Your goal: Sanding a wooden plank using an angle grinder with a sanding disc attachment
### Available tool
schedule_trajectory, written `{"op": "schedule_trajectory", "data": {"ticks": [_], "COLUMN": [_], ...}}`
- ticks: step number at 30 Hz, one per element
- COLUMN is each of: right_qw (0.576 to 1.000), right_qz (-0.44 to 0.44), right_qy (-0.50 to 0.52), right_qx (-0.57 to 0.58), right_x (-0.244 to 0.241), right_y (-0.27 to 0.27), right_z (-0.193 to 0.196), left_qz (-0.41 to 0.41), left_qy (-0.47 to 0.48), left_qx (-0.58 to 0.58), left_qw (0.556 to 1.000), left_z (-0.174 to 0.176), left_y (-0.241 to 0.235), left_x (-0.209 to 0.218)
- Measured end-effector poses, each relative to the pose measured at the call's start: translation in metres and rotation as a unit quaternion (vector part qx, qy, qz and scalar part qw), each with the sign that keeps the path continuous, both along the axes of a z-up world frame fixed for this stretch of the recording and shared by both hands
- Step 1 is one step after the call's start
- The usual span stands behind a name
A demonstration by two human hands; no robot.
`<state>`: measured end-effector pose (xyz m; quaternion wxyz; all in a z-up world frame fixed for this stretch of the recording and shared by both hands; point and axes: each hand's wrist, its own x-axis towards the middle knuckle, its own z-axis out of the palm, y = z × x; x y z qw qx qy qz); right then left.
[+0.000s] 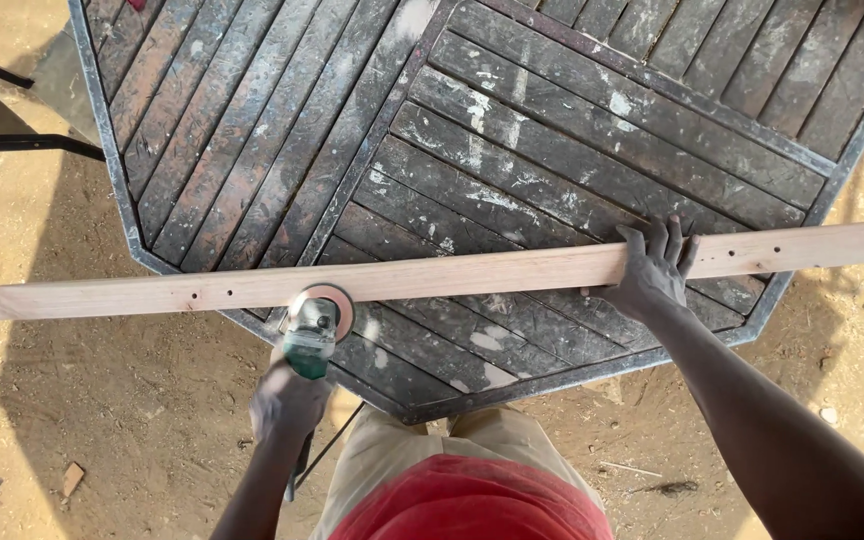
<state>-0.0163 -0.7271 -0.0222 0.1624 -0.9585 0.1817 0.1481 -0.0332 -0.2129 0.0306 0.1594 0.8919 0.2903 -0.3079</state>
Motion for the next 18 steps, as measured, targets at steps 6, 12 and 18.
{"op": "schedule_trajectory", "data": {"ticks": [6,12,18], "right_qw": [1.0,1.0,1.0], "right_qz": [0.006,0.02,0.012], "right_qy": [0.004,0.006,0.011], "right_qx": [-0.005,0.0,-0.005], "right_x": [-0.001,-0.001,-0.002], "right_y": [0.001,-0.005,0.002], "right_z": [0.001,-0.003,0.006], "left_qz": [-0.121,-0.239,-0.107], "left_qy": [0.025,0.027,0.034], "left_qx": [-0.048,-0.124,-0.07], "left_qw": [0.991,0.963,0.991], "left_z": [0.052,0.074,0.034], "left_y": [-0.108,-0.183,-0.087], "left_x": [0.022,0.014,0.004]}}
